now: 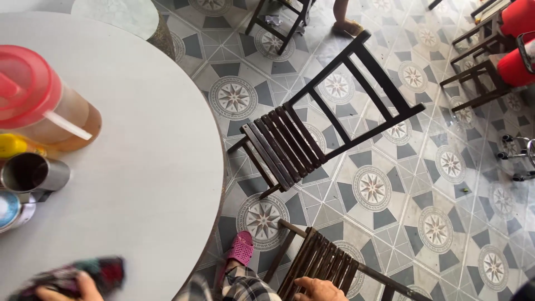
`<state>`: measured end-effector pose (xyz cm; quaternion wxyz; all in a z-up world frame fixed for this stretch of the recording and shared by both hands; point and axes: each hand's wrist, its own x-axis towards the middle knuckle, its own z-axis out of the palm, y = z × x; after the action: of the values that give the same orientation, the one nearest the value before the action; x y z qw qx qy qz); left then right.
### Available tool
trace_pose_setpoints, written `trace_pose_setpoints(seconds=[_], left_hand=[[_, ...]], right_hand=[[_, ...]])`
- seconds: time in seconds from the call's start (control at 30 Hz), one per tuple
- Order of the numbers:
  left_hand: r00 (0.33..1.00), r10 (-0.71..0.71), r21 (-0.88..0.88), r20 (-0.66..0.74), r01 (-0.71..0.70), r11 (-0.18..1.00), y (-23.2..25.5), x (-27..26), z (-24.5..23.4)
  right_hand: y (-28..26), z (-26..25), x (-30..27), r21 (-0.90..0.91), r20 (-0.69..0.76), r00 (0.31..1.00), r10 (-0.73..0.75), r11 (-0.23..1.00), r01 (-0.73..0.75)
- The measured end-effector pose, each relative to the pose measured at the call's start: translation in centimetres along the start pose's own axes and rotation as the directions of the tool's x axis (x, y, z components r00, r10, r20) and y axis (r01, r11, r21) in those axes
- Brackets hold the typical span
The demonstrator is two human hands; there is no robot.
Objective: Using a patterned cloth to wipe down a round white table surface.
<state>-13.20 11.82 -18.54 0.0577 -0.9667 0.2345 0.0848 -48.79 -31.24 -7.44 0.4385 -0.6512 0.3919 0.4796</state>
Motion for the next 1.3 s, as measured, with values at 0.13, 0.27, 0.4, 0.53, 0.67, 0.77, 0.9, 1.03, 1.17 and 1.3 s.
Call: trace_pose_setpoints(seconds=[0.13,0.27,0.4,0.53,0.67,0.77,0.9,1.03,1.17,1.3], left_hand=[[0.945,-0.317,-0.141,0.081,0.326,0.935,4.7,9.6,-12.7],[0.809,-0.566,-0.221,0.158,0.588,0.778,7.0,8.1,-15.0],[0.904,0.018,-0.179,0.427,0.066,0.982,4.0,6.2,-18.9],[0.94,0.331,-0.596,0.081,-0.22,0.772,-5.8,6.0,-15.4],[0.786,0.597,-0.591,0.159,-0.409,0.696,-11.3,9.6,-14.6],[0.737,0.676,-0.551,0.006,-0.562,0.617,-8.4,15.9,-13.9],[0.74,0.668,-0.463,0.084,-0.564,0.684,-2.8,22.1,-13.3],[0.766,0.604,-0.335,0.219,-0.522,0.784,-2.5,22.6,-15.0],[0.746,0.647,-0.398,0.159,-0.551,0.734,-7.8,15.4,-15.3],[0.746,0.641,-0.434,0.181,-0.524,0.733,-13.6,5.6,-17.0]], right_hand=[[-4.8,1.7,0.2,-0.135,-0.055,0.959,-0.278,0.954,0.269],[-25.5,1.2,-6.3,-0.149,-0.195,0.886,-0.421,0.905,0.398],[-37.2,7.5,-3.5,-0.171,-0.307,0.745,-0.592,0.804,0.569],[-43.4,15.1,0.5,-0.378,-0.394,0.653,-0.646,0.762,0.526],[-47.1,16.6,3.2,-0.484,-0.462,0.704,-0.54,0.818,0.31],[-49.0,13.4,5.6,-0.376,-0.614,0.667,-0.423,0.899,0.224],[-49.5,6.9,10.0,-0.285,-0.675,0.657,-0.336,0.94,0.188],[-51.6,5.8,8.4,-0.376,-0.586,0.747,-0.313,0.922,0.091],[-51.3,12.6,4.4,-0.434,-0.577,0.759,-0.302,0.9,0.028],[-49.0,21.7,0.0,-0.549,-0.482,0.808,-0.34,0.836,0.025]])
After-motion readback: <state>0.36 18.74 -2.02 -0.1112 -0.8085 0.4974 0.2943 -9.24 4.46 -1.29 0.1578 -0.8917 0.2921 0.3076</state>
